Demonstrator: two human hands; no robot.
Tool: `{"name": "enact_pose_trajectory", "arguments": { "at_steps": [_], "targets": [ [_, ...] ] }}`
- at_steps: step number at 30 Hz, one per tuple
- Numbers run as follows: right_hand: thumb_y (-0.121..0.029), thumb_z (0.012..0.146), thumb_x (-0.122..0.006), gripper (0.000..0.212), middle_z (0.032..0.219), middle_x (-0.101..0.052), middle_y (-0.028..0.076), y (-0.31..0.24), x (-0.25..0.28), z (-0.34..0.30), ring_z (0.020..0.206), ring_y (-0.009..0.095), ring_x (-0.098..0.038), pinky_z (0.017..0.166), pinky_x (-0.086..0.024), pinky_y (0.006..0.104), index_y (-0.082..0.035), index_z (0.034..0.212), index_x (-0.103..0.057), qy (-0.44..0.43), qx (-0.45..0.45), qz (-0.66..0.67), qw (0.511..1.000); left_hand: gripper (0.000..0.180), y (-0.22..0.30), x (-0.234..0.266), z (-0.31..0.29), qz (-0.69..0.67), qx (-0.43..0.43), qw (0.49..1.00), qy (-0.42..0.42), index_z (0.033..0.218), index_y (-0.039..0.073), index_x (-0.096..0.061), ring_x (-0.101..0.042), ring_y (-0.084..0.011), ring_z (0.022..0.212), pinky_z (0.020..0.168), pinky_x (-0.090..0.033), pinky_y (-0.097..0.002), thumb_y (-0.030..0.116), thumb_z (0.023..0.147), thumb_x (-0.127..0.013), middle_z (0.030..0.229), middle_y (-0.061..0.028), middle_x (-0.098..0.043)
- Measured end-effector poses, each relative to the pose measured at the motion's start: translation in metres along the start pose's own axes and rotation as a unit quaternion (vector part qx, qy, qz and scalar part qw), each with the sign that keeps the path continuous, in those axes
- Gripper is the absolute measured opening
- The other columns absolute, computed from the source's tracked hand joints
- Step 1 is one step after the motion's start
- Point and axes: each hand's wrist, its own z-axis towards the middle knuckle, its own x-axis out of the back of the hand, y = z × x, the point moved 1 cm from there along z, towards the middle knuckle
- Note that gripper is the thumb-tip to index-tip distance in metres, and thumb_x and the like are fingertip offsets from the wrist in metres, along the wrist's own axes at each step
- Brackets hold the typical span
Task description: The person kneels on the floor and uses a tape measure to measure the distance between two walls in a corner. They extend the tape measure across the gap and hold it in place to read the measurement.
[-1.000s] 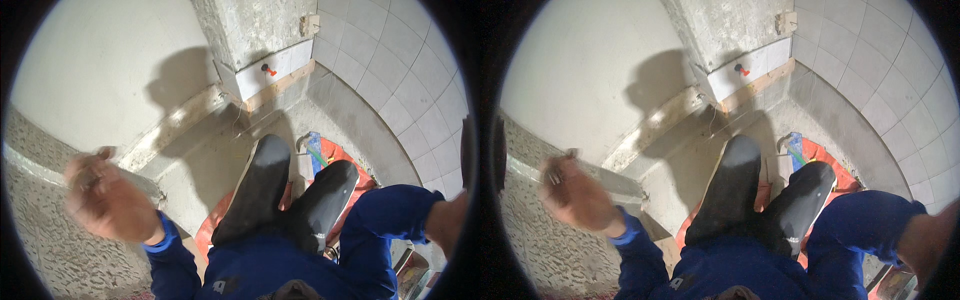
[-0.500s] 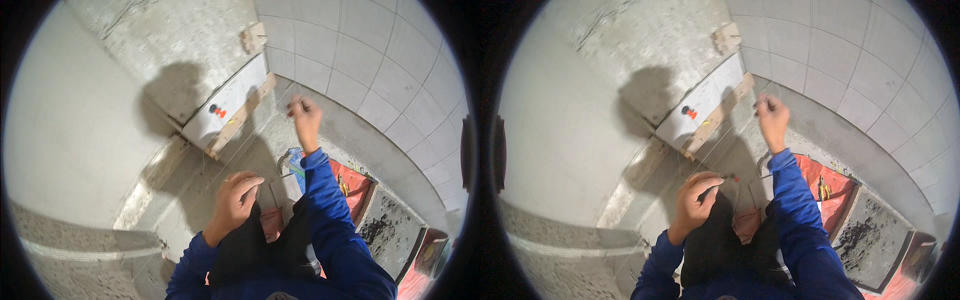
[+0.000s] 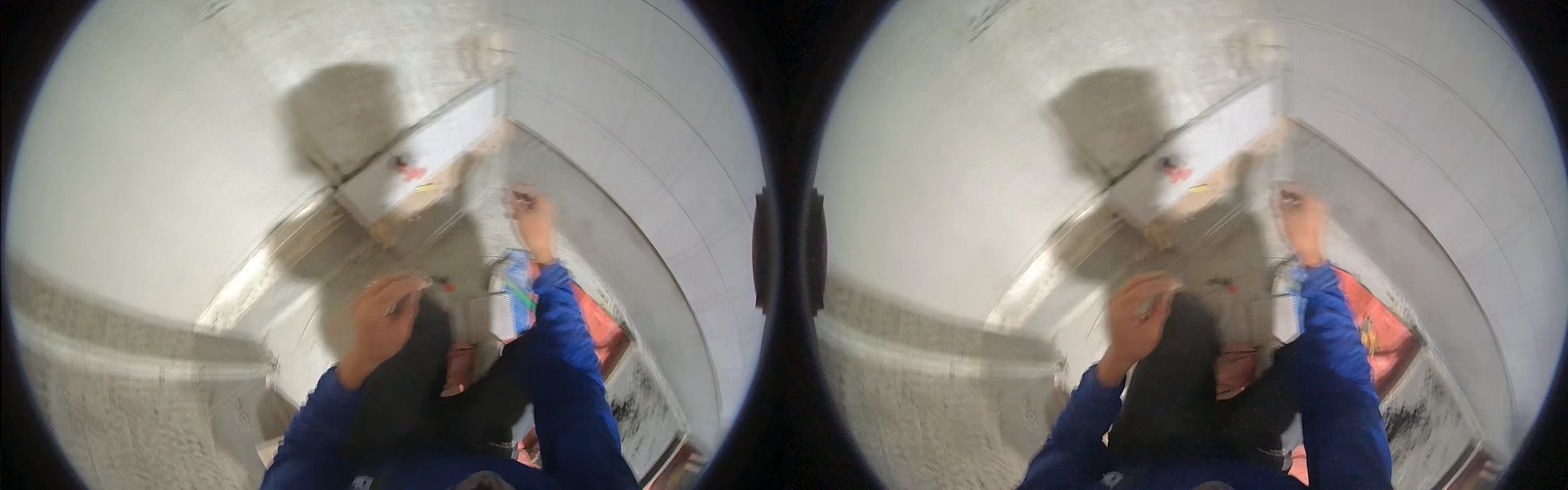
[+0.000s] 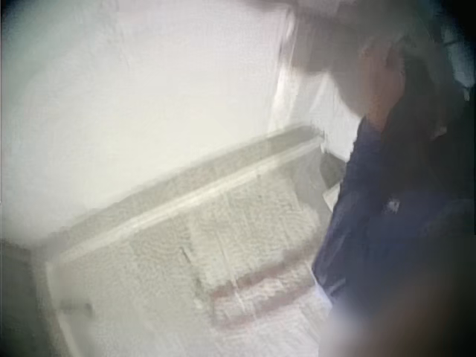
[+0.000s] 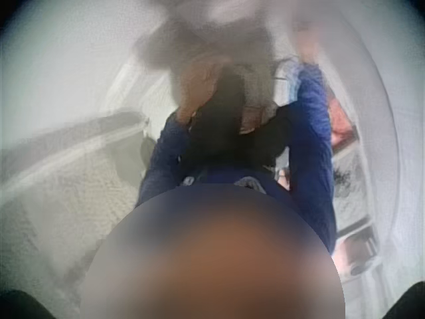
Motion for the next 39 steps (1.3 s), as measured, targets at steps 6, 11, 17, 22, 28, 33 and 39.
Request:
{"name": "enact_pose_trajectory", "arguments": {
  "at_steps": [6, 11, 17, 22, 28, 33, 39],
  "targets": [
    [-0.015, 0.09, -0.058, 0.031, 0.095, -0.067, 0.011, 0.006, -0.05, -0.069, 0.074, 0.014, -0.061, 0.062, -0.048, 0.0263, 0.001, 0.116, -0.063, -0.125, -0.006, 0.096, 0.987, 0.022, -0.04, 0.105, -0.121, 0.06, 0.037, 0.994, 0.081, 0.096, 0.008, -0.068, -0.063, -0.0293, 0.094, 0.082, -0.05, -0.0395, -0.003, 0.077, -0.063, 0.099, -0.0112, -0.068],
    [-0.019, 0.092, -0.058, 0.033, 0.089, -0.065, 0.01, -0.004, -0.165, -0.158, 0.066, 0.014, -0.059, 0.061, -0.048, 0.0261, 0.0, 0.118, -0.063, -0.173, 0.043, -0.003, 0.984, 0.022, -0.112, 0.247, -0.252, 0.079, 0.064, 0.974, 0.203, 0.094, 0.006, -0.069, -0.067, -0.0285, 0.085, 0.072, -0.053, -0.0352, -0.006, 0.078, -0.06, 0.093, -0.0117, -0.069],
    [-0.019, 0.091, -0.057, 0.034, 0.088, -0.065, 0.01, -0.008, -0.145, -0.174, 0.063, 0.013, -0.058, 0.059, -0.048, 0.0259, 0.0, 0.119, -0.062, -0.18, 0.007, 0.035, 0.983, 0.021, -0.109, 0.288, -0.333, 0.096, 0.178, 0.935, 0.293, 0.098, 0.003, -0.069, -0.068, -0.0188, 0.082, 0.071, -0.053, -0.0288, -0.005, 0.081, -0.06, 0.09, -0.0097, -0.07],
    [-0.018, 0.091, -0.057, 0.034, 0.089, -0.065, 0.01, -0.002, -0.13, -0.181, 0.065, 0.013, -0.058, 0.06, -0.048, 0.0262, 0.0, 0.12, -0.062, -0.167, -0.012, 0.049, 0.985, 0.019, -0.122, 0.318, -0.4, 0.022, 0.322, 0.885, 0.337, 0.098, 0.001, -0.069, -0.066, -0.0124, 0.082, 0.071, -0.053, -0.0263, -0.005, 0.083, -0.058, 0.088, -0.0071, -0.071],
    [-0.019, 0.092, -0.056, 0.035, 0.091, -0.066, 0.01, 0.003, -0.117, -0.193, 0.065, 0.013, -0.057, 0.062, -0.048, 0.0262, -0.001, 0.121, -0.062, -0.16, -0.028, 0.044, 0.986, 0.014, -0.146, 0.336, -0.462, -0.052, 0.343, 0.843, 0.411, 0.095, 0.0, -0.067, -0.066, -0.0137, 0.08, 0.071, -0.054, -0.0265, -0.004, 0.086, -0.057, 0.089, -0.0082, -0.07],
    [-0.021, 0.094, -0.056, 0.034, 0.092, -0.066, 0.009, 0.007, -0.106, -0.193, 0.066, 0.014, -0.058, 0.062, -0.048, 0.0264, -0.002, 0.121, -0.062, -0.149, -0.035, 0.042, 0.987, 0.013, -0.165, 0.342, -0.492, -0.148, 0.409, 0.767, 0.471, 0.096, 0.001, -0.067, -0.066, -0.0143, 0.07, 0.065, -0.054, -0.0265, 0.003, 0.084, -0.063, 0.088, -0.0095, -0.07],
    [-0.021, 0.093, -0.057, 0.032, 0.093, -0.066, 0.009, 0.002, -0.123, -0.193, 0.068, 0.013, -0.058, 0.061, -0.048, 0.0255, -0.002, 0.119, -0.063, -0.15, -0.05, 0.061, 0.985, 0.018, -0.181, 0.352, -0.515, -0.112, 0.442, 0.732, 0.507, 0.101, -0.001, -0.064, -0.064, -0.0134, 0.066, 0.06, -0.052, -0.0247, 0.001, 0.083, -0.065, 0.085, -0.0083, -0.069]
  ]
}}
